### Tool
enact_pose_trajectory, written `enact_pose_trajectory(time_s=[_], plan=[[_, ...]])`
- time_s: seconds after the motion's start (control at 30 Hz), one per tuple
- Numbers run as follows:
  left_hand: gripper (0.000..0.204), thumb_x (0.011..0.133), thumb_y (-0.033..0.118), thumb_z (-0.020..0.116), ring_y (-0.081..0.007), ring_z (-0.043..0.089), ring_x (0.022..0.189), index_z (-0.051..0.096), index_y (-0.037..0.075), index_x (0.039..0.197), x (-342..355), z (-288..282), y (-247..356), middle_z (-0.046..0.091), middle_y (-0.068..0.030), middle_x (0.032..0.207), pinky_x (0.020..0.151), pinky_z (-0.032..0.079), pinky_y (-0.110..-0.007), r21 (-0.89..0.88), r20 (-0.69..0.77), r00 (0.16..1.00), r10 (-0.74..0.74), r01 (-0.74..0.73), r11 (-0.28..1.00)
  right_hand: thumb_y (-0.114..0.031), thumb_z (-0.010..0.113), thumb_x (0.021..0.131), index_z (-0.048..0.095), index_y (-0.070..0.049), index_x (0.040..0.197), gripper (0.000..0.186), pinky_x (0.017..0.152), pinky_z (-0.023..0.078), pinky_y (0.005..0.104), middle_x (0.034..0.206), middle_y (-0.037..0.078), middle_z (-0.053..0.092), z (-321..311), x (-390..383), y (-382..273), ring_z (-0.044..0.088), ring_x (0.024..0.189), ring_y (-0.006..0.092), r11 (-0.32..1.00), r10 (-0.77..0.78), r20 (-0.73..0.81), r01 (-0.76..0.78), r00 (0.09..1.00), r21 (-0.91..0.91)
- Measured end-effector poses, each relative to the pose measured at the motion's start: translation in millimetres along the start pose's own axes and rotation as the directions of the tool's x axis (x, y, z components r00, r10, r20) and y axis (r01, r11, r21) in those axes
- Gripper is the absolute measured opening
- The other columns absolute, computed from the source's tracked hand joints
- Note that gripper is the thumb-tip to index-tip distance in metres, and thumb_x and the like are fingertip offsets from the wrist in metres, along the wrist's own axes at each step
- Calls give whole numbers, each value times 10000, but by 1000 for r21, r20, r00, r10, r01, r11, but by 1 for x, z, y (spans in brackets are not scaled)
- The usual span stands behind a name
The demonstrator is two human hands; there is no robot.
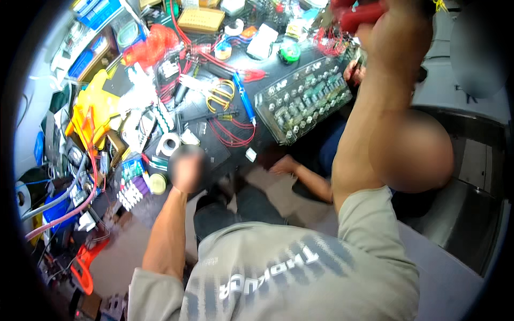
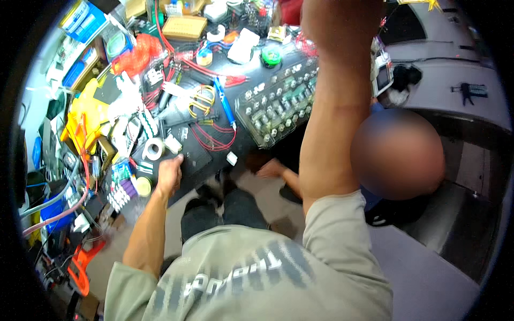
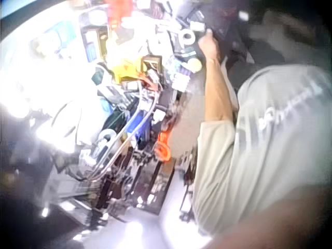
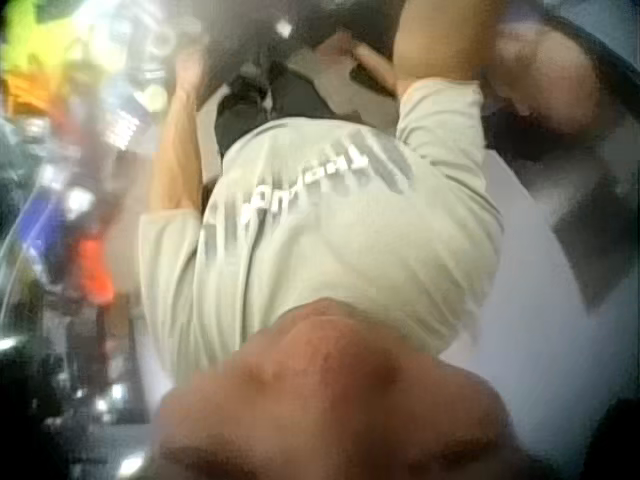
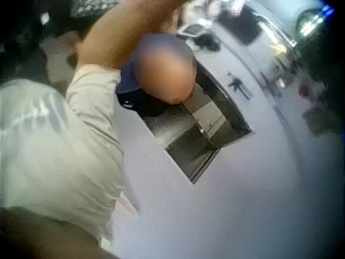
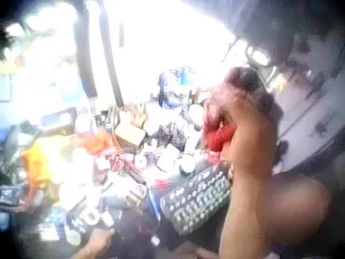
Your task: The person holds and uses pliers to strip and manipulate wires on an electronic component board on a workbench, while another person assists by holding wires and components.
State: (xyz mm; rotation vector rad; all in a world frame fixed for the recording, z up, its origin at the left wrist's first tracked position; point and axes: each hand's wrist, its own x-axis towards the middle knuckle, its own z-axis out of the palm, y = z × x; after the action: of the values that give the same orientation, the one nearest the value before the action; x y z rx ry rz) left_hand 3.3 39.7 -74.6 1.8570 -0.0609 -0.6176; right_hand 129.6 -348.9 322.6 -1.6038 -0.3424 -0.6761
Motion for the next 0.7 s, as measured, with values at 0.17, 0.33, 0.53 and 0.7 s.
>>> enact_pose_trajectory(time_s=[0.17,0.33,0.53,0.7], plan=[[481,1095,468,593,-135,395,442,551,111,776,11,13,27,474,-10,589,429,276,-316,-326,122,959,-254,281,903,-43,634,980,613,-35,926,59,692,546,321,891,96,701,43,-103,5,662,723,171,925,310,-106,-275,945,261],[458,1086,523,565,-159,544,511,648,94,949,-22,45,152,638,-57,702,452,399,-283,-593,394,789,-472,610,526,-20,618,984,552,-10,1164,192,954,565,367,1031,117,707,99,-229,22,689,989,183,724,642,-96,-560,761,403],[474,1134,517,516,-118,448,434,626,128,888,-31,71,182,538,4,636,397,291,-272,-559,373,798,-473,600,572,-31,618,988,417,7,1529,579,1044,524,350,1308,131,630,93,-250,11,610,1189,182,724,656,-143,-564,741,398],[548,1122,570,530,-104,374,402,628,120,827,-20,84,201,498,12,583,391,259,-287,-635,250,863,-439,488,599,-71,648,948,259,22,1659,816,1098,472,402,1473,171,556,82,-246,-3,553,1325,253,816,550,-105,-505,829,281]])
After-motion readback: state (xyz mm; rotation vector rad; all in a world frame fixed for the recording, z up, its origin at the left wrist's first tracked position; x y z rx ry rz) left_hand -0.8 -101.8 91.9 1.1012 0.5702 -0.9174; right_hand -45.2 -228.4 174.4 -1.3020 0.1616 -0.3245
